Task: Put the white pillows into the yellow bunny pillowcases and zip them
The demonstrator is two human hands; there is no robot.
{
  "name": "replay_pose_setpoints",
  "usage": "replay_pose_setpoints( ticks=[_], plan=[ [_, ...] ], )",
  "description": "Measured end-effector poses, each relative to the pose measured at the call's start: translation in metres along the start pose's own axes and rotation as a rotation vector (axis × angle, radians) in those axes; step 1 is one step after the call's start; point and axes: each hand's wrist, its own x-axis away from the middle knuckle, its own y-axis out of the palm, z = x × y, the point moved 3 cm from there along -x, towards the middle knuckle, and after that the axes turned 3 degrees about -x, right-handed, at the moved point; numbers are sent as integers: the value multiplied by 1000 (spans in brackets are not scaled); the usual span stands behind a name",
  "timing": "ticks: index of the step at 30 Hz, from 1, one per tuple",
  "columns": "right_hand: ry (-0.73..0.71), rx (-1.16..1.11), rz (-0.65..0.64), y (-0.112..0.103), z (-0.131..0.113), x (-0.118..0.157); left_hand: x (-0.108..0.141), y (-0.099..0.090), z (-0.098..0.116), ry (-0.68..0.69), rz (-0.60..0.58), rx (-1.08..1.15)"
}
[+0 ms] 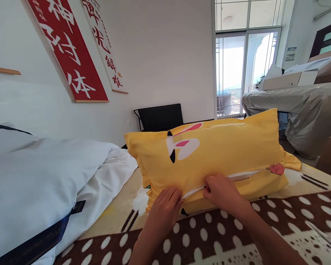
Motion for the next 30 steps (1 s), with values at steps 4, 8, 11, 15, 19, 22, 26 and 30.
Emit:
replay_pose_setpoints(
  ticks=[4,8,11,15,19,22,26,30],
  plan=[
    [-172,19,202,7,23,7,1,0,-1,9,40,-10],
    [-418,-22,549,10,61,27,0,3,-3,12,77,-39],
    [-427,-67,701,13,89,37,-4,5,0,51,120,-76],
    [-439,-104,664,14,105,35,-5,2,10,102,282,-127],
    [-424,-182,570,9,106,30,-4,1,31,147,401,-125],
    [-421,-203,514,2,105,31,-16,8,57,229,337,-143],
    [-380,-186,393,-5,104,33,-65,18,99,266,104,-216],
    [-326,-190,306,-7,108,31,-121,28,129,181,-204,-295]
  ],
)
